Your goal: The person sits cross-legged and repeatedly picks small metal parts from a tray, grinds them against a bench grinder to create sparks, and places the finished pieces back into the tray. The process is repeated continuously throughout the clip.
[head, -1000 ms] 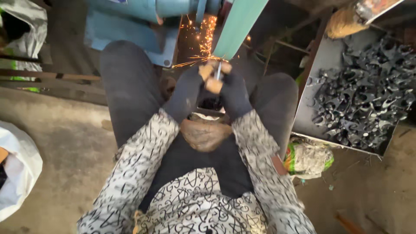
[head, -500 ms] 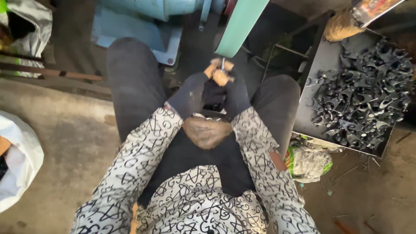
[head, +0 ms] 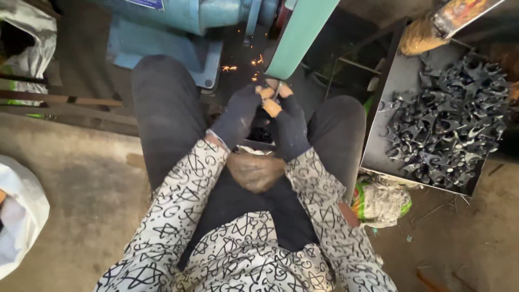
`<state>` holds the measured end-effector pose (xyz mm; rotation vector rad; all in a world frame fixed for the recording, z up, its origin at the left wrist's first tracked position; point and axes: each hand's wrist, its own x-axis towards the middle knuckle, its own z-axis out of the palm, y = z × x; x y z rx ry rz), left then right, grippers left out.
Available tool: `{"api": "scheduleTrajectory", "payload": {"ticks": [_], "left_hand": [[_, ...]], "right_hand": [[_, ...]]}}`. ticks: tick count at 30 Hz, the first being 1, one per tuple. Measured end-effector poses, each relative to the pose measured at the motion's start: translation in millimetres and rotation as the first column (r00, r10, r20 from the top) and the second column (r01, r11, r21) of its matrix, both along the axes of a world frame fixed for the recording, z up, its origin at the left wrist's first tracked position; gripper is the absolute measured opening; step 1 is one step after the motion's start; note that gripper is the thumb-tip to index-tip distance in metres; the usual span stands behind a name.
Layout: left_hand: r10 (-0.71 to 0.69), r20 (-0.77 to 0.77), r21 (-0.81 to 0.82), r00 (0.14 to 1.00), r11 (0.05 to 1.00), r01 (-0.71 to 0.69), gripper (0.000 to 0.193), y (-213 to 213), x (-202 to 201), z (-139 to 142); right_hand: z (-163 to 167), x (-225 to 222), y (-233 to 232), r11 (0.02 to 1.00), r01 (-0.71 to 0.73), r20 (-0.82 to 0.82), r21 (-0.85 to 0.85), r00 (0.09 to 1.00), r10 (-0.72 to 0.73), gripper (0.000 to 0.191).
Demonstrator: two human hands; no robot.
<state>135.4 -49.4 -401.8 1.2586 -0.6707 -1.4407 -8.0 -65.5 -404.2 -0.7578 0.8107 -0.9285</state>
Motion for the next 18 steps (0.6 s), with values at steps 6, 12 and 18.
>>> {"api": "scheduleTrajectory", "payload": {"ticks": [6, 12, 18], "left_hand": [[0.187, 0.533, -0.124, 0.825, 0.982, -0.143, 0.022, 0.5, -10.4, 21.8], [-0.089, 0.542, -0.019, 0.836, 0.993, 0.118, 0.039, 2.2, -13.6, 34.2], [-0.387, 0.771, 0.208, 0.505, 0.904, 0.374, 0.054, 6.2, -33.7, 39.2]], "right_hand": [[6.8, 12.4, -5.0, 0.975, 0.22, -0.132, -0.025, 0.966, -0.222, 0.02], [56.5, -69.2, -39.0, 0.753, -0.174, -0.664, -0.635, 0.621, -0.416, 0.038], [81.6, -213.1, -90.9, 0.581, -0.685, -0.733, -0.44, -0.1, -0.673, 0.029]]}}
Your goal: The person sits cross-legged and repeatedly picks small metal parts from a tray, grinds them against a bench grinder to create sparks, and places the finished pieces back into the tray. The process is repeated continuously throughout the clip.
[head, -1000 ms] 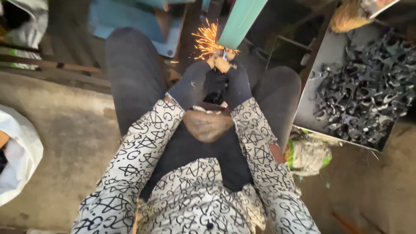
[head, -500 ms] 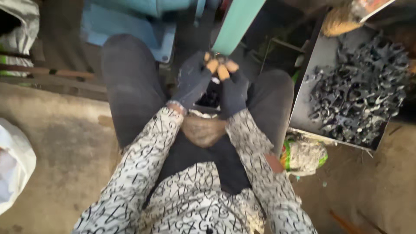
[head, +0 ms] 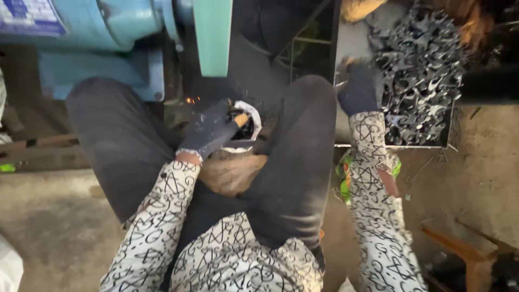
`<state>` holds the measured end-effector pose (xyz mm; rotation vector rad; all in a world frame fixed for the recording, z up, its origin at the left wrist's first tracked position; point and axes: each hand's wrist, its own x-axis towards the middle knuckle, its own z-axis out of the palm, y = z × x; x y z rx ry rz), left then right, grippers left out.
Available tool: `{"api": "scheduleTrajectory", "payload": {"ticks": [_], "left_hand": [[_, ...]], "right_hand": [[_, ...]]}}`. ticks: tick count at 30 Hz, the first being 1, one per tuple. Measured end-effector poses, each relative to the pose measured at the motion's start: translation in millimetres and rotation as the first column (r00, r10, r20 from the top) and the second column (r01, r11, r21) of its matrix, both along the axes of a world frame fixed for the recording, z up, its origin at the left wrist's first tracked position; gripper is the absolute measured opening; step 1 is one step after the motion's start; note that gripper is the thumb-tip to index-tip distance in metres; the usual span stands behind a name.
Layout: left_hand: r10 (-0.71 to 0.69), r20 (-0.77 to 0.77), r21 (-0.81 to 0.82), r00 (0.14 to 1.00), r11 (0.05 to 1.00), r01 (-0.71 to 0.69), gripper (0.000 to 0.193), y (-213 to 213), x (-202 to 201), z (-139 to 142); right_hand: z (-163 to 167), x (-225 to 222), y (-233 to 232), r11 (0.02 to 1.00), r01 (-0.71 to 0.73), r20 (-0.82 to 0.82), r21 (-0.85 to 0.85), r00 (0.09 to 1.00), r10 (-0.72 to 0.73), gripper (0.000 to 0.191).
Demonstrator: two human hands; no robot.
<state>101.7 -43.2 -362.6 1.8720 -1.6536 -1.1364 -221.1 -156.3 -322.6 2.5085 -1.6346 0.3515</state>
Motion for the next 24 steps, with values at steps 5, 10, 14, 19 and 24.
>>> {"api": "scheduleTrajectory", "payload": {"ticks": [5, 10, 14, 19, 24], "left_hand": [[-0.103, -0.007, 0.07, 0.995, 0.992, 0.103, 0.046, -3.8, -11.1, 12.7], [-0.119, 0.039, 0.122, 0.992, 0.986, 0.114, 0.045, -3.7, -16.3, 18.0], [0.111, -0.434, 0.069, 0.894, 0.994, -0.09, 0.041, -13.1, -21.6, 3.0], [0.432, -0.756, 0.361, 0.491, 0.902, -0.238, 0.033, -8.9, -11.0, -19.8], [0.474, -0.466, 0.22, 0.747, 0.88, -0.422, 0.026, 14.8, 5.0, -29.3]], "right_hand": [[-31.7, -37.6, 0.9, 0.997, 0.001, 0.004, 0.082, 1.0, -0.001, 0.022], [-36.9, -21.1, -20.2, 0.952, 0.303, 0.313, 0.032, 0.902, -0.298, 0.023], [-28.7, 55.2, 2.3, 0.981, 0.012, 0.965, 0.194, 0.176, -0.193, 0.03], [-48.2, 160.7, 70.6, 0.919, -0.257, 0.893, 0.3, 0.415, -0.175, 0.021], [-50.6, 172.9, 89.8, 0.883, -0.253, 0.665, 0.395, 0.742, -0.085, 0.018]]}}
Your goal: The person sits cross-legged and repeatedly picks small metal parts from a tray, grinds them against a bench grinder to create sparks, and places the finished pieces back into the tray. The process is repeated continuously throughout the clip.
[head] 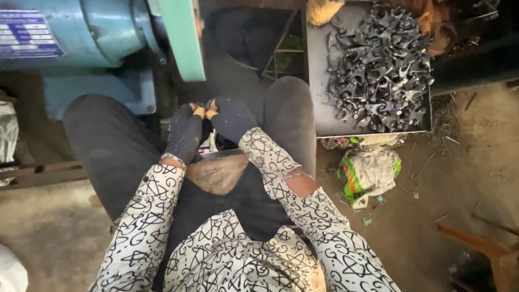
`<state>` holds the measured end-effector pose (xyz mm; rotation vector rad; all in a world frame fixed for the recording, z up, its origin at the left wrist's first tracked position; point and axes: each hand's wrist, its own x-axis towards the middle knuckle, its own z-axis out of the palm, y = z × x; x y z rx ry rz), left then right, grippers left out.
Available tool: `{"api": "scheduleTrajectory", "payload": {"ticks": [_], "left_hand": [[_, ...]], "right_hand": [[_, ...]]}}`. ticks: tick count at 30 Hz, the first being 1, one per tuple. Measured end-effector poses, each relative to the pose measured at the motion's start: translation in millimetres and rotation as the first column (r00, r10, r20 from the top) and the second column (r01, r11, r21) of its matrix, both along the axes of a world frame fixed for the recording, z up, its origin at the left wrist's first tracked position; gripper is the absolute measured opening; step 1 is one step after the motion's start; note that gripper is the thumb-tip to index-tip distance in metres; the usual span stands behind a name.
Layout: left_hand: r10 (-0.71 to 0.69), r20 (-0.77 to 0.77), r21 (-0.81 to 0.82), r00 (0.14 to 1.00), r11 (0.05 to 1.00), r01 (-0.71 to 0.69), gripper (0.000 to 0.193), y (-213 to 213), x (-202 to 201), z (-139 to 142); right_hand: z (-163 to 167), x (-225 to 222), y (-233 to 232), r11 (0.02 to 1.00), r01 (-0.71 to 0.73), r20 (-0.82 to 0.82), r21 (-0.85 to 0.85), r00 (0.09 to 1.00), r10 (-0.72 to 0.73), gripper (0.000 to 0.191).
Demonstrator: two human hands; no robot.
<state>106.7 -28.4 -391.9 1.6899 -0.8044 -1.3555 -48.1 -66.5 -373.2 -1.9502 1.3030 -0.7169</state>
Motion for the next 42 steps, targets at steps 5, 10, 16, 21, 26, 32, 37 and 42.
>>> {"api": "scheduleTrajectory", "payload": {"ticks": [5, 10, 16, 21, 26, 32, 37, 42], "left_hand": [[-0.043, -0.183, -0.373, 0.982, 0.927, -0.029, 0.034, 6.1, 8.7, 2.8], [-0.112, -0.715, -0.283, 0.69, 0.949, -0.138, 0.02, 3.4, 10.9, 9.3], [0.044, -0.229, -0.263, 0.972, 0.959, -0.105, 0.021, -8.3, 0.1, 13.7], [0.17, -0.421, -0.204, 0.891, 0.94, -0.275, 0.026, -16.6, -7.4, 12.7], [0.146, -0.156, -0.358, 0.977, 0.913, -0.194, 0.027, -16.1, -20.6, 21.4], [0.308, 0.016, -0.209, 0.951, 0.931, -0.298, 0.033, -24.5, -41.4, 32.8], [0.21, 0.055, -0.296, 0.976, 0.937, -0.185, 0.031, -17.5, -22.5, 23.7], [0.285, 0.0, -0.39, 0.959, 0.883, -0.262, 0.031, 2.1, 5.4, 24.7]], "right_hand": [[4.5, 7.6, -0.6, 0.918, 0.15, 0.096, 0.367, 0.975, -0.198, 0.023], [-1.3, 13.1, 7.2, 0.841, -0.07, 0.575, 0.537, 0.76, -0.304, 0.02], [-21.5, 13.1, 1.8, 0.776, -0.134, 0.652, 0.616, 0.64, -0.407, 0.018], [-33.5, 24.6, -9.6, 0.839, -0.051, 0.611, 0.542, 0.709, -0.351, 0.017], [-14.0, 21.8, -23.8, 0.995, 0.088, 0.645, 0.044, 0.758, -0.095, 0.01], [8.1, 36.6, -53.8, 0.856, -0.114, 0.775, 0.504, 0.496, -0.391, 0.023], [12.3, 22.1, -35.8, 0.958, 0.0, 0.579, 0.287, 0.797, -0.173, 0.014], [-6.7, 27.9, -0.8, 0.867, -0.067, 0.545, 0.494, 0.801, -0.248, 0.017]]}}
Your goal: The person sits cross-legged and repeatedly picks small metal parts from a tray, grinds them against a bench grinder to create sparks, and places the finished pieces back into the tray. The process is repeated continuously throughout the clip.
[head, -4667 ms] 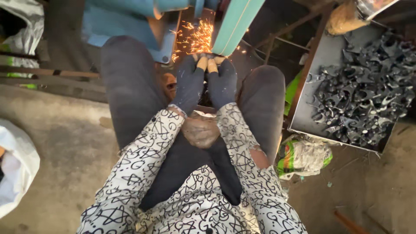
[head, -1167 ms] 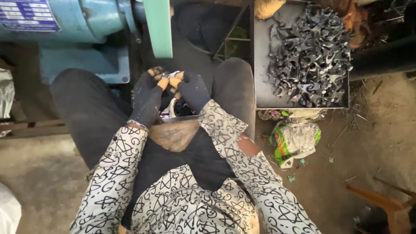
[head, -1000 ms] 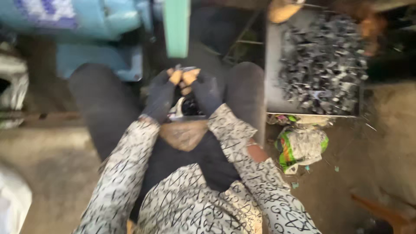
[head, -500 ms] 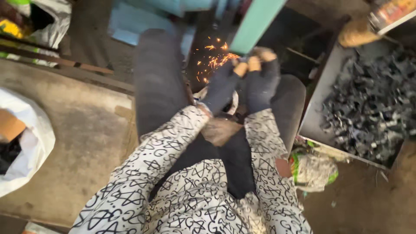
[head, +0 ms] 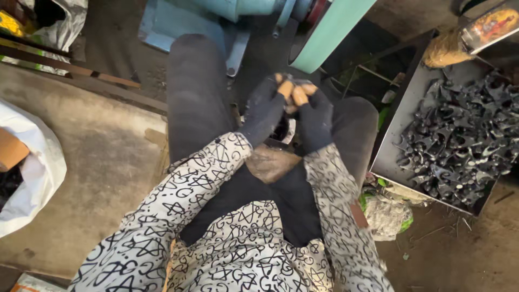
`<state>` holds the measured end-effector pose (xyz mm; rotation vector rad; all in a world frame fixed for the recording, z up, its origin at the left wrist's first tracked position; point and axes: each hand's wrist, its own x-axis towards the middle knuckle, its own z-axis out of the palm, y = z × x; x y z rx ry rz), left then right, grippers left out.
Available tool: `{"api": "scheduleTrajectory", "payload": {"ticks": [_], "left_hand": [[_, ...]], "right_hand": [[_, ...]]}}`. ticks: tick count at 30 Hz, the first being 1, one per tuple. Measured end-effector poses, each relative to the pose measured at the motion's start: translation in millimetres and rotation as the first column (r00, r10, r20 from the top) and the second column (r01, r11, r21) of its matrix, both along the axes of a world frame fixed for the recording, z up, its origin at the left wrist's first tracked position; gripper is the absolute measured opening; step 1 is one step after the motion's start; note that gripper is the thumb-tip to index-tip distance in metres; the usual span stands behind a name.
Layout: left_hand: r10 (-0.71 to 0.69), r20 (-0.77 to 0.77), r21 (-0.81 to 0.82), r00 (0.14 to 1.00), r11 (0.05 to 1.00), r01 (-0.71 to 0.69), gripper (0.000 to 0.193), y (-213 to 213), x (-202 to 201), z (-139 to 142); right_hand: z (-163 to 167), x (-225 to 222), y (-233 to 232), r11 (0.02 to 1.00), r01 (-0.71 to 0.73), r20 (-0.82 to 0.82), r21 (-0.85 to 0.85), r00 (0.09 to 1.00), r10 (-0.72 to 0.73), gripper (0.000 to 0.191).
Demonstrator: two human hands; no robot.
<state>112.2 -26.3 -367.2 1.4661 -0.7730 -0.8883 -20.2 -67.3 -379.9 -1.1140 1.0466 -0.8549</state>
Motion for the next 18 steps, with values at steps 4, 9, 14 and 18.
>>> {"api": "scheduleTrajectory", "payload": {"ticks": [4, 9, 14, 18], "left_hand": [[0.032, -0.26, 0.095, 0.965, 0.995, -0.007, 0.03, -13.8, 10.7, 0.5], [0.008, 0.108, 0.104, 0.994, 0.994, -0.019, 0.028, -27.0, 15.2, -12.0], [0.054, 0.125, -0.02, 0.991, 0.998, -0.052, 0.027, -26.1, 26.5, -24.0], [0.001, -0.378, 0.065, 0.926, 0.998, 0.026, 0.03, -21.6, 17.8, -26.7]], "right_hand": [[-27.3, 35.8, 2.8, 0.989, 0.119, 0.282, 0.091, 0.949, -0.14, 0.018], [-35.2, 60.6, 3.9, 0.943, 0.321, 0.04, -0.089, 0.947, -0.319, 0.019], [-33.3, 79.9, 10.8, 0.917, 0.308, -0.001, -0.252, 0.948, -0.318, 0.02], [-21.9, 59.7, -1.9, 0.959, 0.196, -0.183, -0.203, 0.955, -0.234, 0.024]]}}
